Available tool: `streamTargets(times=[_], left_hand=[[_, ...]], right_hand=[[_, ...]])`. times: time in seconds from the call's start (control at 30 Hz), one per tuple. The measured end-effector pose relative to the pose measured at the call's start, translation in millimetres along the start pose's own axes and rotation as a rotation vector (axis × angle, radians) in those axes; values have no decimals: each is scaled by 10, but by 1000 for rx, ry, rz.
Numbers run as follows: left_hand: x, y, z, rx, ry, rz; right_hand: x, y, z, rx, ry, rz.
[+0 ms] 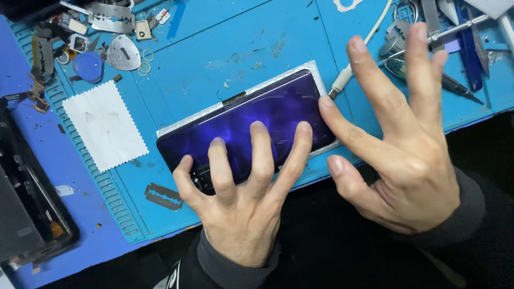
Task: The person aligns a new back glass panel onto a disassembled smartphone lying on a blue repair mat, then presses firmly across the panel and around its edges with both hands for an extended period to bond the adhesive, before leaning back and leaving the phone on the bench.
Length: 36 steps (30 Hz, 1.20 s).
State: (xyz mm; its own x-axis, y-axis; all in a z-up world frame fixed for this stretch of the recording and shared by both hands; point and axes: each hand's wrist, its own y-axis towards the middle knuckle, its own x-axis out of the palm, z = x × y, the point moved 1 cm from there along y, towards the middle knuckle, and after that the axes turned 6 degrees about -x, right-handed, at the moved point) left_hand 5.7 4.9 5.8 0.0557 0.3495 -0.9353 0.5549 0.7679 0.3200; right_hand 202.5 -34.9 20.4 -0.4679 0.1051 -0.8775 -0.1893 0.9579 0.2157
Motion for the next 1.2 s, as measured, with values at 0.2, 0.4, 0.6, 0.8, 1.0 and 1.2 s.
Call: streamTargets(times=[0.2,0.4,0.6,0.8,1.0,1.2], left_hand=[[24,-88,-16,3,-17,-6],[-8,-37,-1,12,-21,-8],[29,-97,10,24,-14,-23],[80,-144,-26,26,-20,-8],[74,-185,-24,45,-32,-8],[79,-186,-45,46,-50,3]], right_hand=[[44,-100,-104,53,-27,4],[92,-157,-147,75,-36,30],[122,-232,-158,87,-48,51],[173,-389,-184,104,-29,52],[43,98,-46,40,-91,61],[72,87,-115,55,-42,44]])
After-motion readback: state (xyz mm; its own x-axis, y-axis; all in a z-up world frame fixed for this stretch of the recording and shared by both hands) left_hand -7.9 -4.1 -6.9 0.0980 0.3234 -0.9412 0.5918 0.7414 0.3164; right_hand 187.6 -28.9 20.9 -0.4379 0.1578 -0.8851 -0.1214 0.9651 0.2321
